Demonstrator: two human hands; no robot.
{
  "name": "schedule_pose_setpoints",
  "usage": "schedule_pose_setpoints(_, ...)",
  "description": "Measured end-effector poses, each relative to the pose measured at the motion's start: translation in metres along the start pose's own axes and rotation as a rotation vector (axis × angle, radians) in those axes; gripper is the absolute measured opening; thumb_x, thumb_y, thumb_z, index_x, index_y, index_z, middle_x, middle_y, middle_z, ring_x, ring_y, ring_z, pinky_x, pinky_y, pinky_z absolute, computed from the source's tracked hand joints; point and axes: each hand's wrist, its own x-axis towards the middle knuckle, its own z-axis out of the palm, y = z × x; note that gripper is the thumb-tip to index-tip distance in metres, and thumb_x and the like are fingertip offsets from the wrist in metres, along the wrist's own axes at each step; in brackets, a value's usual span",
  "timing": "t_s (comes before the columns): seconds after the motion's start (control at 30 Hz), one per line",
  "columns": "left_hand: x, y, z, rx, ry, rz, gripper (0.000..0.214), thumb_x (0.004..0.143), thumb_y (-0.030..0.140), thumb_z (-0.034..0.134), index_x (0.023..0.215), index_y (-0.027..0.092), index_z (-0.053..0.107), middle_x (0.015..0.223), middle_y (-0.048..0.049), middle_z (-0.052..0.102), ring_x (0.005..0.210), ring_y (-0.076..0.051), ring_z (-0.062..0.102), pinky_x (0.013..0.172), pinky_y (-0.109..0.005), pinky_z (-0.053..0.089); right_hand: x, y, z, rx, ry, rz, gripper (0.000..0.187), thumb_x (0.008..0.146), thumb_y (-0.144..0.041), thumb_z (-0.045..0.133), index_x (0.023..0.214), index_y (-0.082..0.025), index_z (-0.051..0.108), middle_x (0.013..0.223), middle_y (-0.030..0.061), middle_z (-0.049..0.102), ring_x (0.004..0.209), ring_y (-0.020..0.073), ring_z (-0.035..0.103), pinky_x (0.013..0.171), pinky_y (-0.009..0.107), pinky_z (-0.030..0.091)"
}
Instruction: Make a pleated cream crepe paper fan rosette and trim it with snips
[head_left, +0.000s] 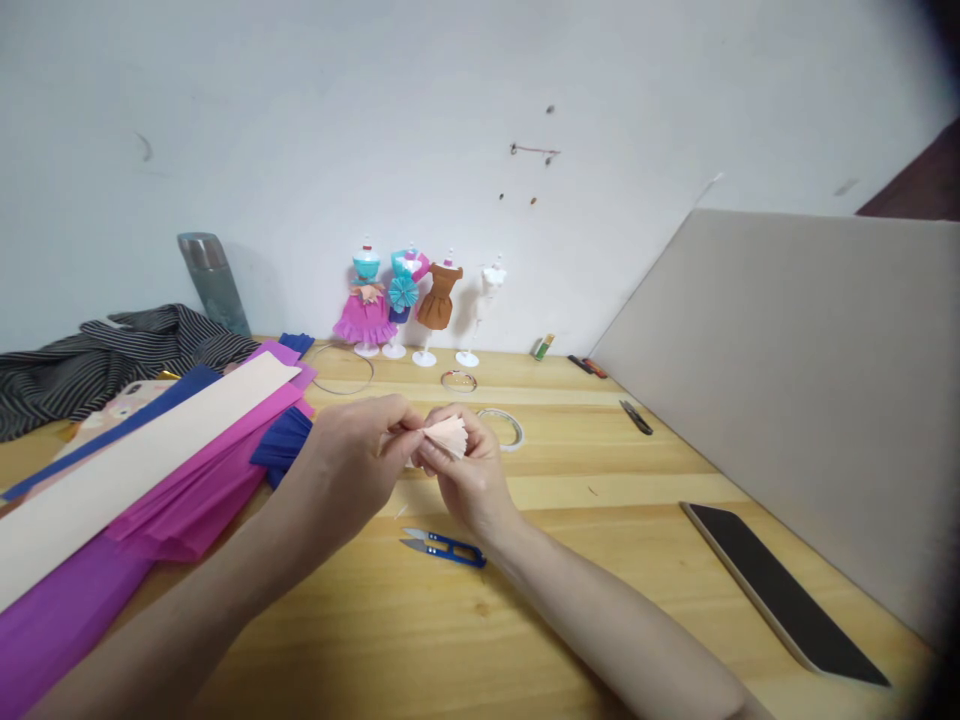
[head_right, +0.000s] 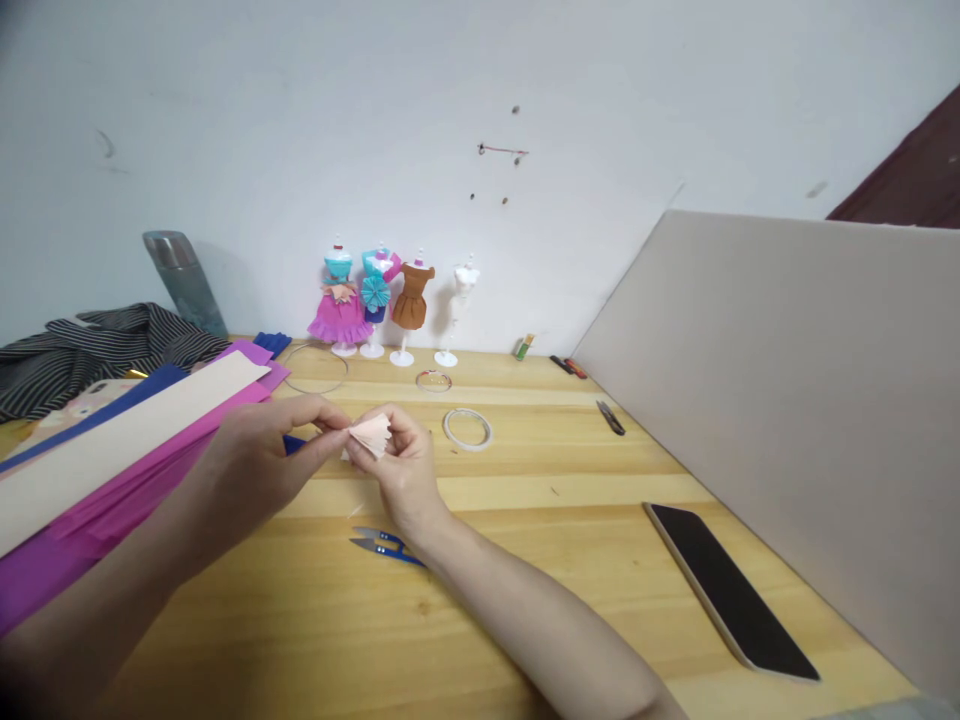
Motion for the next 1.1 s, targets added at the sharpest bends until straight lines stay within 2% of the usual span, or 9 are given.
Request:
schedule_pose_setpoints(0.2,0.001,-0.003,-0.001,0.035,-0.021,0.029,0.014,0.078,0.013,0.055,0.069,0.017,0.064,0.065,-0.0006,0.067,0.059,-0.013,0.057,0.055,-0.023,0.037,-0.001,0.003,-0.001,-0.063,0.01,-0.031,0.027,0.063,-0.03,0.08,0.074,-0.019,0.058,0.057,-0.0053,0.052,0.05,0.008,0.044,0.047,0.021,0.033)
schedule_pose_setpoints(0.47,0.002,-0.006,0.001,0.087,0.023,0.176,0.016,0.081,0.012,0.051,0.067,0.016,0.058,0.062,-0.0006,0.061,0.058,-0.013,0.053,0.054,-0.023,0.036,-0.002,-0.002,0.003,-0.073,0.069,-0.098,0.031,0.062,-0.024,0.079,0.074,-0.02,0.051,0.061,-0.0068,0.05,0.05,0.0073,0.045,0.047,0.02,0.034)
schedule_pose_setpoints(0.63,0.002,-0.007,0.004,0.092,0.073,0.235,0.016,0.082,0.011,0.049,0.068,0.016,0.057,0.064,-0.0004,0.061,0.059,-0.013,0.054,0.055,-0.023,0.038,-0.002,-0.01,0.005,-0.142,0.044,-0.149,0.024,0.067,-0.021,0.075,0.085,-0.022,0.059,0.07,-0.0038,0.056,0.055,0.0086,0.048,0.049,0.022,0.037)
schedule_pose_setpoints(0.73,0.002,-0.006,0.004,0.097,0.078,0.218,0.015,0.08,0.01,0.051,0.068,0.016,0.057,0.064,0.0002,0.062,0.059,-0.012,0.055,0.055,-0.022,0.038,-0.002,-0.011,0.004,-0.172,0.006,-0.168,0.017,0.07,-0.022,0.072,0.082,-0.021,0.061,0.07,-0.0024,0.057,0.056,0.009,0.048,0.049,0.022,0.037)
schedule_pose_setpoints(0.83,0.002,-0.006,0.004,0.088,0.105,0.221,0.016,0.079,0.01,0.052,0.065,0.017,0.056,0.062,0.0012,0.062,0.057,-0.012,0.055,0.054,-0.022,0.038,-0.001,-0.009,0.003,-0.168,-0.006,-0.159,0.015,0.07,-0.024,0.072,0.077,-0.02,0.059,0.063,-0.0036,0.055,0.054,0.0086,0.045,0.049,0.022,0.036)
schedule_pose_setpoints(1.1,0.002,-0.005,0.006,0.103,0.147,0.245,0.017,0.08,0.011,0.051,0.065,0.016,0.056,0.06,0.0014,0.06,0.055,-0.011,0.053,0.052,-0.022,0.037,-0.001,-0.004,0.0,-0.088,0.009,-0.073,0.025,0.067,-0.031,0.076,0.071,-0.018,0.056,0.056,-0.005,0.051,0.049,0.0073,0.042,0.046,0.021,0.033)
